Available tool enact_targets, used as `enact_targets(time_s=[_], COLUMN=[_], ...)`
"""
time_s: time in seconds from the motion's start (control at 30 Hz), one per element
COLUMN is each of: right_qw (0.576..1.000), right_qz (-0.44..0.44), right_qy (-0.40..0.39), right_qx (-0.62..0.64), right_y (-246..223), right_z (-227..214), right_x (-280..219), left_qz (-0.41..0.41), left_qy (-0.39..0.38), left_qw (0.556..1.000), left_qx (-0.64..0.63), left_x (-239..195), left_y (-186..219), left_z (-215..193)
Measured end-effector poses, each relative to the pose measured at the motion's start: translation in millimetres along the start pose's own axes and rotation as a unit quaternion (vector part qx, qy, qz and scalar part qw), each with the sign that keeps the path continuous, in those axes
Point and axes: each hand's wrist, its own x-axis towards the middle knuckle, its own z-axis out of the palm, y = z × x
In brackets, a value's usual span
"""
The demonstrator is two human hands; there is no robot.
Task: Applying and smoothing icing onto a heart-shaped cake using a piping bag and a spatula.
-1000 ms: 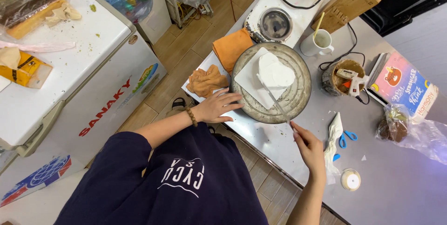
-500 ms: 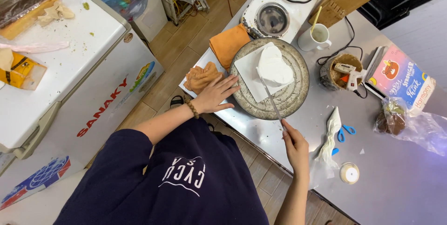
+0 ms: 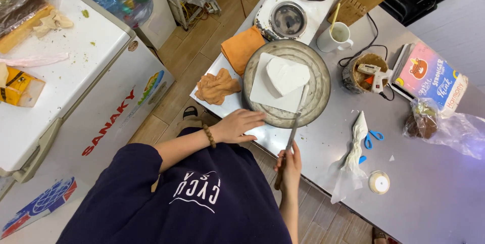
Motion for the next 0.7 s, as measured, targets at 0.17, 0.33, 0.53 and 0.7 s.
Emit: enact_targets(time_s=[0.17, 0.33, 0.53, 0.7], right_qw=[1.000, 0.999, 0.999, 0.998], right_qz=[-0.014, -0.016, -0.040, -0.065], right_qy=[-0.017, -0.032, -0.024, 0.012], right_qx=[-0.019, -0.015, 0.014, 0.010], right_y=[-5.8, -14.2, -18.1, -18.1], right_z=[16.6, 34.4, 44.2, 39.4], right_x=[6.8, 7.0, -2.9, -10.6], left_qz=[0.042, 0.055, 0.005, 0.010], left_qy=[-0.035, -0.047, -0.086, -0.074], left_qw=[0.998, 0.997, 0.996, 0.997], left_qx=[-0.016, -0.023, -0.032, -0.019], left_x=[16.7, 21.5, 23.3, 22.8], left_y=[2.6, 4.5, 11.0, 12.7], left_z=[16.9, 21.2, 21.7, 23.8])
